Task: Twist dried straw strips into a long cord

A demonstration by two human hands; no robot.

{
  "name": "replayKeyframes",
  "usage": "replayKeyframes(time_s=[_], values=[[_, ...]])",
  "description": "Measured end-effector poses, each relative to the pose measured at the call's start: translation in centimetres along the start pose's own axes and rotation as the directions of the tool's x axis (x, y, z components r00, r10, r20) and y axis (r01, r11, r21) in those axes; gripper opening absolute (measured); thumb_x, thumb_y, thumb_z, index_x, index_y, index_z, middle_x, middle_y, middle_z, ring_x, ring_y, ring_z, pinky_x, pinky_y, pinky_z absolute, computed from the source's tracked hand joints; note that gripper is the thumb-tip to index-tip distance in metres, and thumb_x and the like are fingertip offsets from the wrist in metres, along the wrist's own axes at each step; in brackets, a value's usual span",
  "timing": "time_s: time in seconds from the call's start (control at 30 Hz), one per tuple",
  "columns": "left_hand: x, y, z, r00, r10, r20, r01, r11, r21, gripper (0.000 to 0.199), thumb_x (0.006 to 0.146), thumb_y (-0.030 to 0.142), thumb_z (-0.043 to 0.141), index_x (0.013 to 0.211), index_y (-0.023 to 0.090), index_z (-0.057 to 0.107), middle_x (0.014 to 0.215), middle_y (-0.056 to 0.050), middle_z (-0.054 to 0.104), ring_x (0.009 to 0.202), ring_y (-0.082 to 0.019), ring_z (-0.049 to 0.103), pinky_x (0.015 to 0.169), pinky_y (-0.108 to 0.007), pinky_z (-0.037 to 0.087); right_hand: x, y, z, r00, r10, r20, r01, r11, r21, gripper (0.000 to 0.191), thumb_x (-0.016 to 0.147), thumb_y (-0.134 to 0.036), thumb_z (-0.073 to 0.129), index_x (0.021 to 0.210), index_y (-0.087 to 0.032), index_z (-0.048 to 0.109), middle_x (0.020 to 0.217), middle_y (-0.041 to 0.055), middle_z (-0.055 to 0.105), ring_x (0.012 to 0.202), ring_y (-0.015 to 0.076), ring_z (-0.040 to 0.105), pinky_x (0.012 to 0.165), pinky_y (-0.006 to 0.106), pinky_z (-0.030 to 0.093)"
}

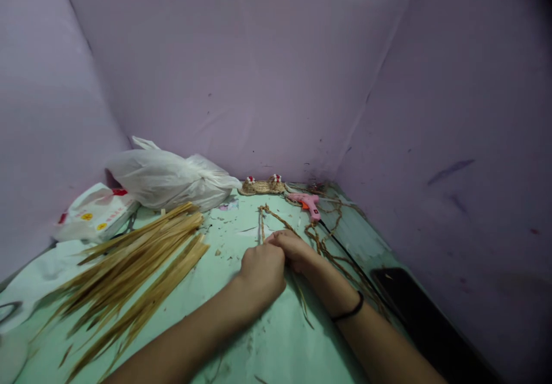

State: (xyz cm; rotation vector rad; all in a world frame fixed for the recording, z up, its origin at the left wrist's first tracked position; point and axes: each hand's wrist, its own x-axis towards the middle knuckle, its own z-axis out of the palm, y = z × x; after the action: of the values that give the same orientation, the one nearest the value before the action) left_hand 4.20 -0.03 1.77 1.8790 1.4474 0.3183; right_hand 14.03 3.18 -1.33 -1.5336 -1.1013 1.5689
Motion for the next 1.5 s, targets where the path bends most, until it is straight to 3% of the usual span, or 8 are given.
replayKeyframes(time_s=[0.17, 0.27, 0.43, 0.6, 0.8, 1.17, 1.37, 1.5], values=[[2.5, -1.4, -3.8, 0.979, -0.070, -0.192, 0.066, 0.998, -0.023, 0.014, 0.063, 0.023, 0.052, 0.056, 0.013, 0.059, 0.048, -0.004, 0.053, 0.047, -0.014, 0.051, 0.046, -0.022, 0.032, -0.5, 0.0, -0.4, 0.999, 0.020, 0.044, -0.022, 0.997, 0.068, 0.006, 0.056, -0.012, 0.050, 0.051, -0.015, 0.047, 0.034, -0.0058, 0.039, 0.032, 0.0058, 0.032, 0.036, 0.019, 0.022], [3.8, -2.4, -3.9, 0.962, -0.272, 0.018, 0.254, 0.870, -0.422, 0.014, 0.066, 0.017, 0.048, 0.062, 0.010, 0.059, 0.043, -0.001, 0.050, 0.034, -0.007, 0.039, 0.037, -0.019, 0.026, -0.9, 0.1, -0.5, 0.995, -0.024, 0.096, 0.006, 0.983, 0.184, 0.006, 0.057, -0.015, 0.053, 0.053, -0.014, 0.049, 0.039, -0.0040, 0.046, 0.035, 0.0063, 0.038, 0.039, 0.019, 0.029], [4.2, -3.1, -2.4, 0.898, -0.201, 0.391, 0.423, 0.638, -0.643, 0.015, 0.069, 0.011, 0.046, 0.060, 0.006, 0.057, 0.054, -0.005, 0.057, 0.036, -0.002, 0.041, 0.037, -0.012, 0.030, -0.9, 0.4, -0.8, 0.986, -0.097, 0.135, 0.066, 0.973, 0.220, 0.007, 0.054, -0.014, 0.057, 0.058, -0.013, 0.051, 0.047, -0.0012, 0.054, 0.042, 0.0073, 0.045, 0.045, 0.018, 0.033], [3.7, -3.0, -1.7, 0.928, -0.305, 0.214, 0.373, 0.752, -0.544, 0.014, 0.063, 0.006, 0.047, 0.050, 0.009, 0.052, 0.038, 0.000, 0.046, 0.031, -0.006, 0.040, 0.033, -0.016, 0.029, -0.2, 0.9, -0.9, 0.981, -0.192, 0.025, 0.193, 0.971, -0.139, 0.005, 0.056, -0.011, 0.057, 0.060, -0.013, 0.054, 0.050, -0.0019, 0.054, 0.045, 0.0062, 0.043, 0.045, 0.017, 0.030], [3.4, -2.3, -1.4, 0.925, -0.374, 0.058, 0.364, 0.838, -0.407, 0.018, 0.054, 0.007, 0.049, 0.038, 0.013, 0.043, 0.025, 0.003, 0.033, 0.023, -0.006, 0.028, 0.029, -0.019, 0.019, -1.1, 0.5, -0.4, 0.902, -0.427, -0.066, 0.257, 0.651, -0.714, 0.013, 0.060, -0.015, 0.055, 0.066, -0.012, 0.065, 0.060, 0.0048, 0.063, 0.053, 0.0111, 0.049, 0.047, 0.020, 0.030], [3.7, -3.5, -1.7, 0.946, -0.300, 0.120, 0.321, 0.832, -0.453, 0.016, 0.054, 0.016, 0.046, 0.038, 0.012, 0.045, 0.028, 0.002, 0.034, 0.026, -0.005, 0.027, 0.031, -0.018, 0.016, -3.8, -0.7, 1.7, 0.914, -0.401, -0.060, 0.164, 0.500, -0.850, 0.022, 0.065, -0.024, 0.053, 0.070, -0.014, 0.072, 0.062, 0.0089, 0.066, 0.051, 0.0120, 0.050, 0.046, 0.023, 0.026], [4.2, -5.0, -1.9, 0.974, -0.179, 0.142, 0.226, 0.854, -0.468, 0.006, 0.049, 0.016, 0.049, 0.044, 0.013, 0.047, 0.030, 0.004, 0.035, 0.027, -0.004, 0.026, 0.032, -0.019, 0.012, -3.8, -0.8, 1.2, 0.939, -0.341, 0.031, 0.223, 0.542, -0.810, 0.019, 0.063, -0.024, 0.055, 0.067, -0.014, 0.071, 0.058, 0.0058, 0.064, 0.053, 0.0121, 0.051, 0.047, 0.021, 0.028], [4.4, -5.4, -2.2, 0.976, -0.097, 0.196, 0.187, 0.836, -0.516, 0.011, 0.049, 0.022, 0.055, 0.048, 0.013, 0.048, 0.036, 0.005, 0.039, 0.029, -0.003, 0.025, 0.032, -0.018, 0.010, -2.8, -1.1, -0.3, 0.927, -0.331, -0.179, 0.155, 0.769, -0.621, 0.019, 0.068, -0.025, 0.053, 0.065, -0.012, 0.066, 0.054, 0.0027, 0.059, 0.047, 0.0091, 0.047, 0.044, 0.019, 0.029]])
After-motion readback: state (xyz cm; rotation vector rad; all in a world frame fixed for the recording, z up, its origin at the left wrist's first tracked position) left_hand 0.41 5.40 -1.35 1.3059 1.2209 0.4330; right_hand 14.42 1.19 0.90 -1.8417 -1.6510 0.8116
